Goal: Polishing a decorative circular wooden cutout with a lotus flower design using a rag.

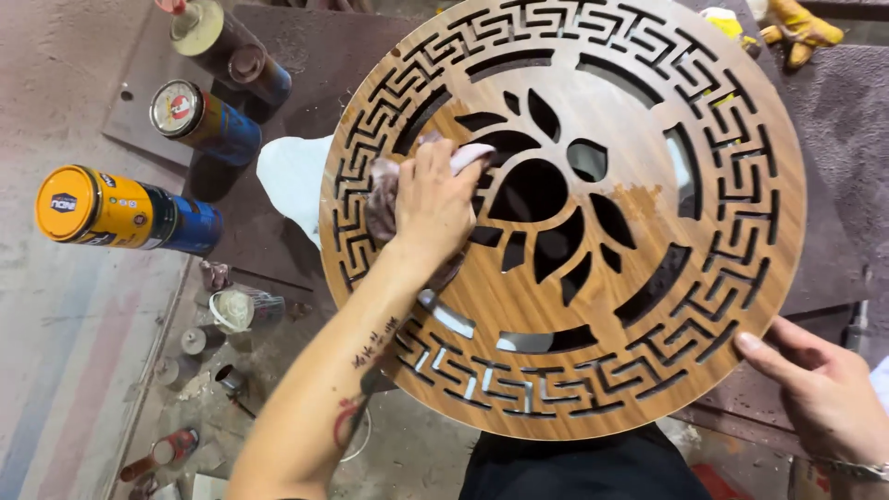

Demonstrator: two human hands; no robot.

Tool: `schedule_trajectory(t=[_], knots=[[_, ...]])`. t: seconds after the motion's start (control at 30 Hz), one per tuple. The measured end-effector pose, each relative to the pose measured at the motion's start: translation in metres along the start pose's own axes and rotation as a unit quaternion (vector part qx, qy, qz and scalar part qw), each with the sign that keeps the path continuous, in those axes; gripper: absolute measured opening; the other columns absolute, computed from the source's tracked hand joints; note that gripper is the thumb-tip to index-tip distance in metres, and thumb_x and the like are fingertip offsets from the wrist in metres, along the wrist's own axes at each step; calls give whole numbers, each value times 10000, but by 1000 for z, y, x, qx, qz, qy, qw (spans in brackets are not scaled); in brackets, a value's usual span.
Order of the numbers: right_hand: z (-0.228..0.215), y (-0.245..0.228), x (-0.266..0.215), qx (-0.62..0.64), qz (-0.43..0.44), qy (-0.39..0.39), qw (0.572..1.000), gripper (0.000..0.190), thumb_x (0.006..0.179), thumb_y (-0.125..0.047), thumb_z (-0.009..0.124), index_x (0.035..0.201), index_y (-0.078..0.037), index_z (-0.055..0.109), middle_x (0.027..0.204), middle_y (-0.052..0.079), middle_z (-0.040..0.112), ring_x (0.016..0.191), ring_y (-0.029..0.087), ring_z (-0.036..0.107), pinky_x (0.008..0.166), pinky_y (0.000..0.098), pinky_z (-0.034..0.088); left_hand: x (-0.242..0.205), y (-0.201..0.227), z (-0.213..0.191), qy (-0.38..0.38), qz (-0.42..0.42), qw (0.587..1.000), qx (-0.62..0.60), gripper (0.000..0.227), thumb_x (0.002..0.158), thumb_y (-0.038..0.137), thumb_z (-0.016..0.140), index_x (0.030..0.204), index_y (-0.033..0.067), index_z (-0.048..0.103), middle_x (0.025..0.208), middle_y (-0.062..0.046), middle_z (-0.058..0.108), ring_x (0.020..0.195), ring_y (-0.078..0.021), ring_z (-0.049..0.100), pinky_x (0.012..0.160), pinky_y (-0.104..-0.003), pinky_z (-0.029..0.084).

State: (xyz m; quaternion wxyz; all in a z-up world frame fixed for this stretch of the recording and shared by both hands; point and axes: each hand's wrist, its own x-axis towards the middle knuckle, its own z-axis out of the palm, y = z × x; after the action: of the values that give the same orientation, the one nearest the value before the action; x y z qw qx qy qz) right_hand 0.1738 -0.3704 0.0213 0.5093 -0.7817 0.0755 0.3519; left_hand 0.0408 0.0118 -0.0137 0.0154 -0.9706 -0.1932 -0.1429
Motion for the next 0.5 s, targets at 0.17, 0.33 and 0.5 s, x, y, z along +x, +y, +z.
schedule_trajectory(t=[0.17,0.33,0.5], knots=[[1,7,0,29,-8,0,1000,442,942,144,538,1383,140,556,1329,240,625,1147,292,561,1009,350,420,14,0,-11,-37,-95,995,15,309,942,81,539,1203,38,698,1060,-171,526,934,-276,454,820,-407,414],[5,-9,-13,22,20,8,1000,463,915,119,572,1377,133,569,1313,257,652,1159,311,601,1016,373,450,14,5,-2,-54,-31,997,-37,235,940,18,526,1055,78,723,1064,-209,610,1003,-338,539,823,-461,491],[5,-12,-15,2,22,11,1000,465,918,114,589,1382,117,569,1309,271,650,1156,322,610,1012,381,465,7,-10,5,-41,44,997,56,195,904,21,583,1057,71,693,1179,-206,549,1038,-302,475,881,-395,453]])
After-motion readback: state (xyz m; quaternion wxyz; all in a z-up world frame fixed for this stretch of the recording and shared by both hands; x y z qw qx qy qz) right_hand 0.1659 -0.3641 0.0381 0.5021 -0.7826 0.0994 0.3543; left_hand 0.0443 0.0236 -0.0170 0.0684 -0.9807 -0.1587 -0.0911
